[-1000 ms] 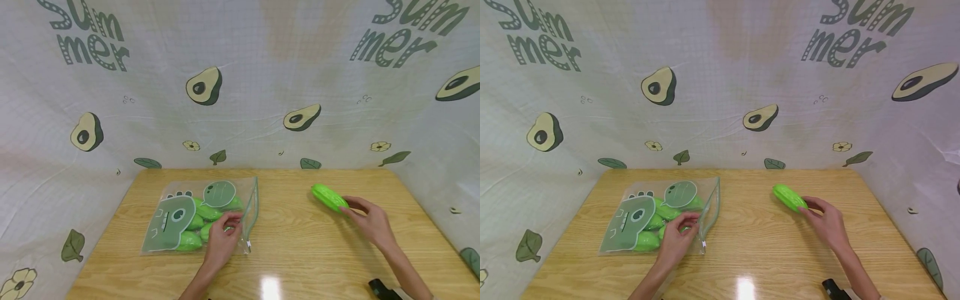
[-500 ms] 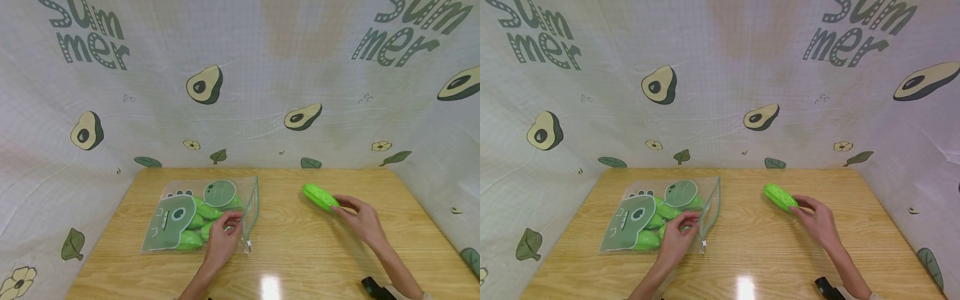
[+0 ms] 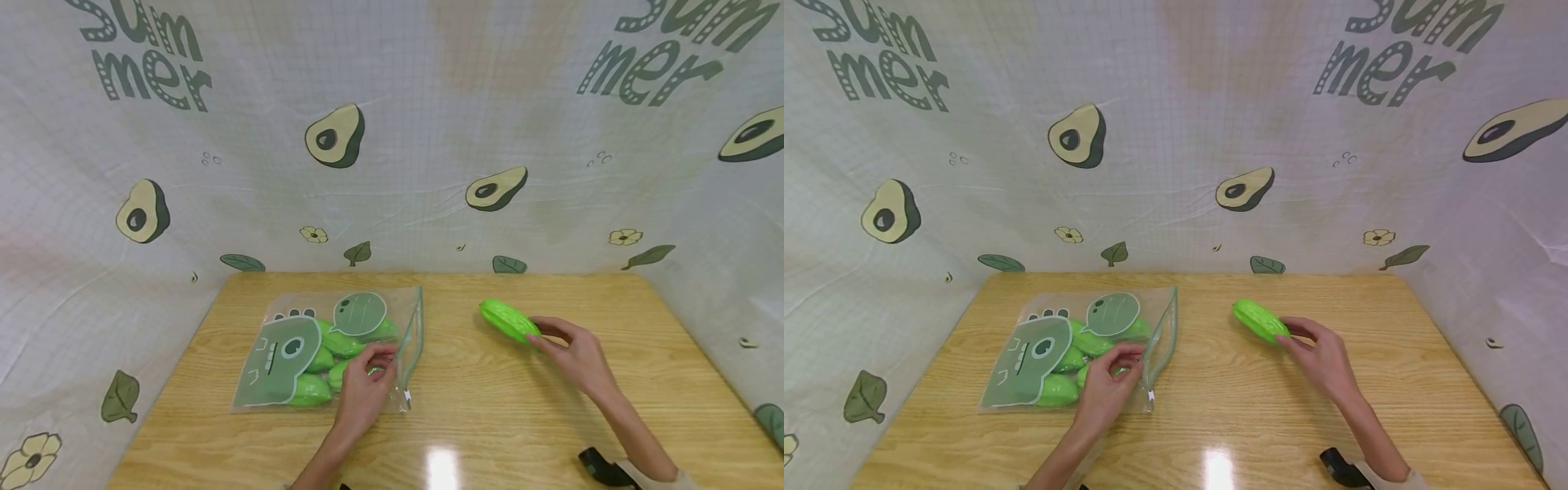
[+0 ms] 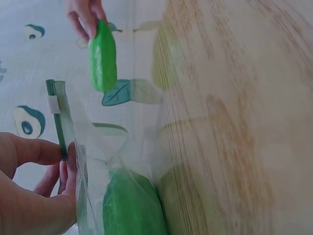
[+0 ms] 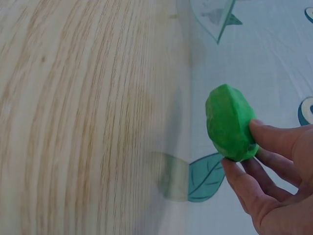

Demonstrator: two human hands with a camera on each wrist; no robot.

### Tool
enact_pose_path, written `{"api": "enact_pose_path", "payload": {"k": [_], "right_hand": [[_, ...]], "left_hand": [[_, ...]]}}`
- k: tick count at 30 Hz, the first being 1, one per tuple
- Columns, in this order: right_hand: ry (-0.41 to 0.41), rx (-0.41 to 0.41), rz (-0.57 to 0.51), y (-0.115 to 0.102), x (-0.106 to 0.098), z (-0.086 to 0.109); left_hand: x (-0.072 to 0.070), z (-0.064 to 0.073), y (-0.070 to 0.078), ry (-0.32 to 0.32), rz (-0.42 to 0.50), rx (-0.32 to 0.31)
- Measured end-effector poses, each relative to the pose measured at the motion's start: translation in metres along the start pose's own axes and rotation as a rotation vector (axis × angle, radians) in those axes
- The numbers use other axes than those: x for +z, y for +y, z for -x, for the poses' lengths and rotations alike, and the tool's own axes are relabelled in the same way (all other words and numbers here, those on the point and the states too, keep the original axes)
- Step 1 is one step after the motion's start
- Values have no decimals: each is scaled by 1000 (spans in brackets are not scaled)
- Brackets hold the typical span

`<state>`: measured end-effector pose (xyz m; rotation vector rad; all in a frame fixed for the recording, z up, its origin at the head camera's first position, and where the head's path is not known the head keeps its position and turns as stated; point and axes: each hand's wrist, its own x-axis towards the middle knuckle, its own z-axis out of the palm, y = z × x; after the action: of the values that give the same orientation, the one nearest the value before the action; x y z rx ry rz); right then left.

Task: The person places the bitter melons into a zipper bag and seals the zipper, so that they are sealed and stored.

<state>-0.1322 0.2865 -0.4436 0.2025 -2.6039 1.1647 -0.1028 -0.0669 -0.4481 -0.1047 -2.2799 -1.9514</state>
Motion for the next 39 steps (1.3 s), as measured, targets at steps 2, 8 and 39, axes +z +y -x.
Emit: {"api": "enact_pose_path", "payload": {"k": [2, 8, 39], "right_hand": [[-8, 0, -3, -2, 2, -1], [-37, 12, -33, -5, 8, -3], [-174, 48, -185, -26, 38, -13]], "left_hand": [[0, 0, 0, 0, 3, -4], [0, 0, 1, 0, -1, -10], [0, 0, 2, 1, 10, -17]]}}
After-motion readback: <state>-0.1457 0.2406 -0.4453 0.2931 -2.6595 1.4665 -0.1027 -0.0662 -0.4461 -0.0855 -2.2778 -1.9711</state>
